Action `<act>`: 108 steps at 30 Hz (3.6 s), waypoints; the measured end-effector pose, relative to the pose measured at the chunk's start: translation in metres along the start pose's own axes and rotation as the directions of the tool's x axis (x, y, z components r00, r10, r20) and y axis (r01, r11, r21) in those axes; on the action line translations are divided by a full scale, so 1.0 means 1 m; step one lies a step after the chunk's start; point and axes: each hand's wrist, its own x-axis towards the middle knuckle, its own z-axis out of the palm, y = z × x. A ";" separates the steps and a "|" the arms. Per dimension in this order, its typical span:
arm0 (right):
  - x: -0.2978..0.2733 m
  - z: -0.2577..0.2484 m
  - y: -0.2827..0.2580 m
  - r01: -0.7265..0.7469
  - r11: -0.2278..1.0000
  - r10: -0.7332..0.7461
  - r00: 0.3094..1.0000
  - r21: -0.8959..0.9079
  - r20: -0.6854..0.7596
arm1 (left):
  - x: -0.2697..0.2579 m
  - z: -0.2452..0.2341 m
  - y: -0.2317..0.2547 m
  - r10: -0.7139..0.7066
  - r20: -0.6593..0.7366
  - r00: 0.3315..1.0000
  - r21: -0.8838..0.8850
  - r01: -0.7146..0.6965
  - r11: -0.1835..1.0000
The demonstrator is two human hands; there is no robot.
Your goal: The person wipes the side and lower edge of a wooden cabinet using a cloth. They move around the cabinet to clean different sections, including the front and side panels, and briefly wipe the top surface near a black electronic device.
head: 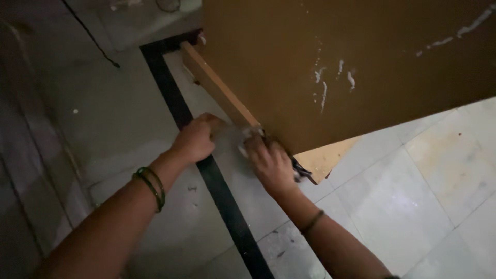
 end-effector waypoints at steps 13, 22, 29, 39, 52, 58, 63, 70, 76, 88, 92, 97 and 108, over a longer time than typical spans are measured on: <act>0.080 -0.024 -0.001 -0.159 0.987 0.157 0.982 0.012 0.107 | -0.026 0.016 0.054 -0.235 0.112 0.966 0.396 0.173 0.902; 0.090 0.049 -0.019 0.113 0.949 -0.026 0.958 -0.293 0.284 | -0.019 0.032 0.031 -0.107 -0.023 0.994 0.429 0.106 0.897; 0.028 0.006 -0.006 0.058 0.967 0.030 0.941 -0.249 0.336 | -0.021 0.035 0.060 -0.104 0.000 0.995 0.437 0.094 0.895; -0.051 -0.047 0.014 -0.001 0.997 0.020 0.975 -0.082 0.221 | -0.032 0.029 0.089 0.113 -0.088 0.990 0.382 -0.071 0.921; 0.008 -0.017 -0.004 -0.038 0.984 0.069 0.981 -0.172 0.180 | -0.038 0.022 0.096 -0.001 -0.044 0.999 0.359 0.017 0.933; -0.024 -0.015 0.002 -0.004 0.991 0.033 0.977 -0.135 0.212 | -0.045 0.022 0.102 0.092 -0.078 0.993 0.380 -0.056 0.923; -0.049 -0.041 0.022 0.029 0.999 -0.022 0.986 -0.040 0.166 | -0.044 0.026 0.107 0.060 -0.023 0.998 0.365 -0.048 0.930; -0.024 -0.122 0.063 0.064 0.987 -0.066 0.998 -0.149 -0.005 | -0.034 0.034 0.108 0.064 0.024 0.998 0.305 -0.068 0.950; 0.035 -0.243 0.102 -0.063 0.964 -0.011 0.962 -0.257 -0.274 | -0.034 0.039 0.109 0.297 -0.185 0.937 0.176 -0.266 0.948; 0.107 -0.355 0.135 -0.260 0.761 -0.099 0.859 -0.594 -0.503 | -0.027 0.019 0.136 0.329 -0.220 0.918 0.214 -0.284 0.935; 0.081 -0.312 0.123 -0.168 0.806 -0.069 0.926 -0.568 -0.371 | -0.029 0.020 0.148 0.324 -0.271 0.906 0.201 -0.275 0.940; 0.048 -0.268 0.104 -0.062 0.882 -0.054 0.971 -0.467 -0.231 | -0.021 0.026 0.149 0.415 -0.343 0.843 0.133 -0.393 0.910; 0.089 -0.375 0.113 -0.025 0.914 -0.140 0.917 -0.405 -0.374 | -0.016 0.032 0.136 0.329 -0.198 0.923 0.264 -0.273 0.925</act>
